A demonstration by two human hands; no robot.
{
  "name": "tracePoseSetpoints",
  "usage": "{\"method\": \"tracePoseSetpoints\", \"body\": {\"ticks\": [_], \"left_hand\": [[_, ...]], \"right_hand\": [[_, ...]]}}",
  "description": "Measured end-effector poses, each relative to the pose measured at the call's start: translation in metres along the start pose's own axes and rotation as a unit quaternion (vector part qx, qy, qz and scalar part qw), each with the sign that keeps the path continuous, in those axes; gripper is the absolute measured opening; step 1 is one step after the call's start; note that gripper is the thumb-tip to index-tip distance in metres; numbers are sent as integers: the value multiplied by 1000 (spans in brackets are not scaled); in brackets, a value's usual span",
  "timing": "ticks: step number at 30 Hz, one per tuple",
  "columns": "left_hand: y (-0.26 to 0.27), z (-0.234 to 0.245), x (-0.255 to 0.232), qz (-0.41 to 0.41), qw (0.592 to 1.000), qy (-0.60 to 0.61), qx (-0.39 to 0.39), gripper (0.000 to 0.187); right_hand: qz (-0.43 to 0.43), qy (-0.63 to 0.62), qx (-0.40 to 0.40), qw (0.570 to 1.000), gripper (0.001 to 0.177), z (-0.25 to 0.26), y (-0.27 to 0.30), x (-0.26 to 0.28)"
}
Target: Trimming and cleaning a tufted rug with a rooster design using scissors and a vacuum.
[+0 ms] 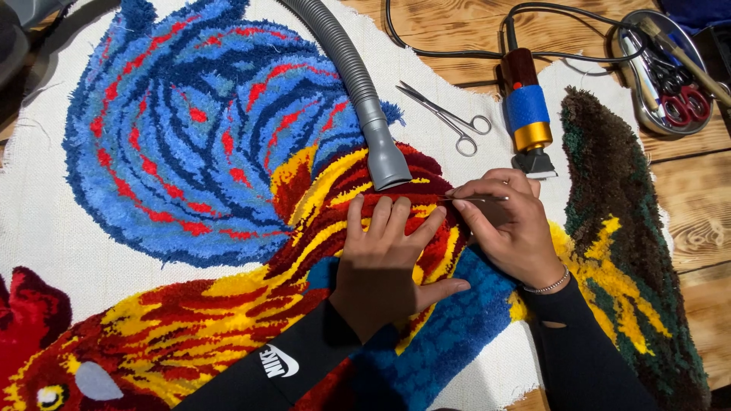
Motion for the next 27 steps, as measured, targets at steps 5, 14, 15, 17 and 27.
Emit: {"method": "tracePoseSetpoints", "body": {"ticks": [5,14,15,17,27], "left_hand": [[0,1,-1,2,1000,14,13,88],[-2,2,-1,20,1000,-21,-3,91],[-2,0,0,25,999,-21,3,96],[-1,-5,0,-4,1000,-15,19,97],[-6,-21,-10,14,998,-29,61,108]], "right_hand": [[-20,-28,-24,999,14,4,1,-1],[-54,-83,-90,991,13,9,5,-10],[-47,-69,-100,992,12,10,5,-10],[-64,-92,-102,989,12,11,4,-10],[-112,-163,-109,974,13,11,7,-15]]}}
Point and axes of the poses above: each hand's wrist, its own y-axis away from the middle knuckle, its own z-axis out of the back of the hand, x = y × z, the point moved 5 cm from there along -y, towards the middle knuckle, and after that the axes turned 10 degrees about y, right-handed, at the moved point
